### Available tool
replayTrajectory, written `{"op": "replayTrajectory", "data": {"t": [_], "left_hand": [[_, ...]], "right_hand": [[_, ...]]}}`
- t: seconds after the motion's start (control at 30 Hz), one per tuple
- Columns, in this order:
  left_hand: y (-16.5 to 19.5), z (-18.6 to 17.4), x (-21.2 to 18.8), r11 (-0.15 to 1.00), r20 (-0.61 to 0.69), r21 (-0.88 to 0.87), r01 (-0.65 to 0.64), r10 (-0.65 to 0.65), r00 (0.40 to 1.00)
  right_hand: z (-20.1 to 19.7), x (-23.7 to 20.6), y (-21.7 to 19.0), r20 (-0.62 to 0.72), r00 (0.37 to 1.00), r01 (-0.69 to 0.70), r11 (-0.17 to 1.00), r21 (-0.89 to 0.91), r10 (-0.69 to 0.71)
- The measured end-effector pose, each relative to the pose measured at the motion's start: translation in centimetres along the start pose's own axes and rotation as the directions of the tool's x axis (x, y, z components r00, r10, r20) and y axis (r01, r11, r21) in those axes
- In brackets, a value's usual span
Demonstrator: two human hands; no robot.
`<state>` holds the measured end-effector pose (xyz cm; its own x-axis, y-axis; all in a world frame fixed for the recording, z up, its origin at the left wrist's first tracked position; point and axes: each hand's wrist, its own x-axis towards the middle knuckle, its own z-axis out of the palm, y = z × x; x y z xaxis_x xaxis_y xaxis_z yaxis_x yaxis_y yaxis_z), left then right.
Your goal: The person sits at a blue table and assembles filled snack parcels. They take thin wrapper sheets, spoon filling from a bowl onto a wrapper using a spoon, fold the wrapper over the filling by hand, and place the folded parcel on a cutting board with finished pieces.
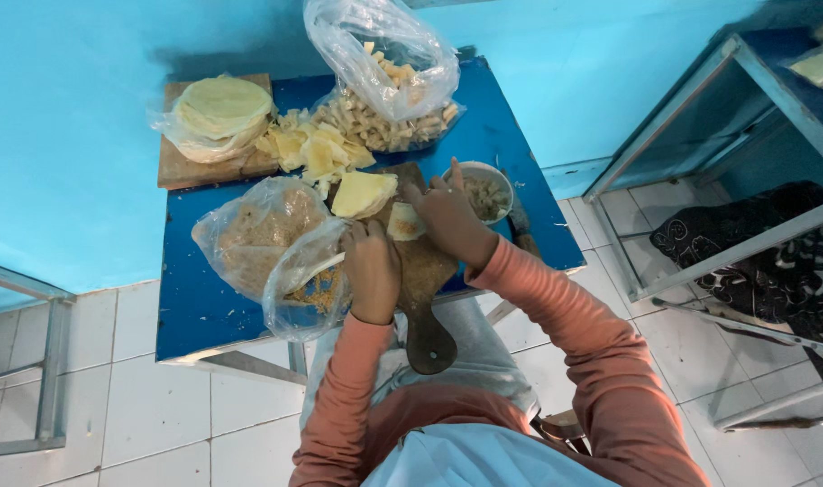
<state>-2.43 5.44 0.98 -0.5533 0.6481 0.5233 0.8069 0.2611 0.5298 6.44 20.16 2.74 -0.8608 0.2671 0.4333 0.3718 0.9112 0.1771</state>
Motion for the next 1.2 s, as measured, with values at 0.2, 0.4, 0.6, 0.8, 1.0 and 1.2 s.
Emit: {"op": "replayTrajectory", "data": {"t": [0.2,0.4,0.6,0.8,1.0,1.2], "left_hand": [[0.3,0.0,0.5,0.995,-0.051,0.05,-0.082,0.085,0.995],[0.9,0.1,1.0,0.996,-0.022,0.064,-0.068,0.069,0.997],[1.3,0.4,1.6,0.993,0.021,0.109,-0.051,0.049,0.999],[1.8,-0.4,1.4,0.999,0.008,-0.035,-0.03,0.03,1.0],[1.5,-0.6,2.0,0.979,0.02,-0.205,0.008,-0.004,1.0],[0.7,-0.2,2.4,0.956,0.009,-0.293,-0.006,0.009,1.0]], "right_hand": [[1.0,0.5,0.4,0.069,0.995,-0.073,0.996,0.042,0.07],[0.8,0.7,0.2,-0.014,0.998,-0.065,0.992,0.111,0.067],[-0.5,0.7,-0.1,-0.089,0.996,0.001,0.953,0.304,0.028],[-1.8,0.4,-0.5,-0.045,0.992,-0.081,0.876,0.475,0.117],[-1.3,0.8,-0.3,-0.064,0.994,-0.048,0.868,0.495,0.092],[-1.9,0.6,-0.2,-0.101,0.985,-0.056,0.823,0.565,0.136]]}}
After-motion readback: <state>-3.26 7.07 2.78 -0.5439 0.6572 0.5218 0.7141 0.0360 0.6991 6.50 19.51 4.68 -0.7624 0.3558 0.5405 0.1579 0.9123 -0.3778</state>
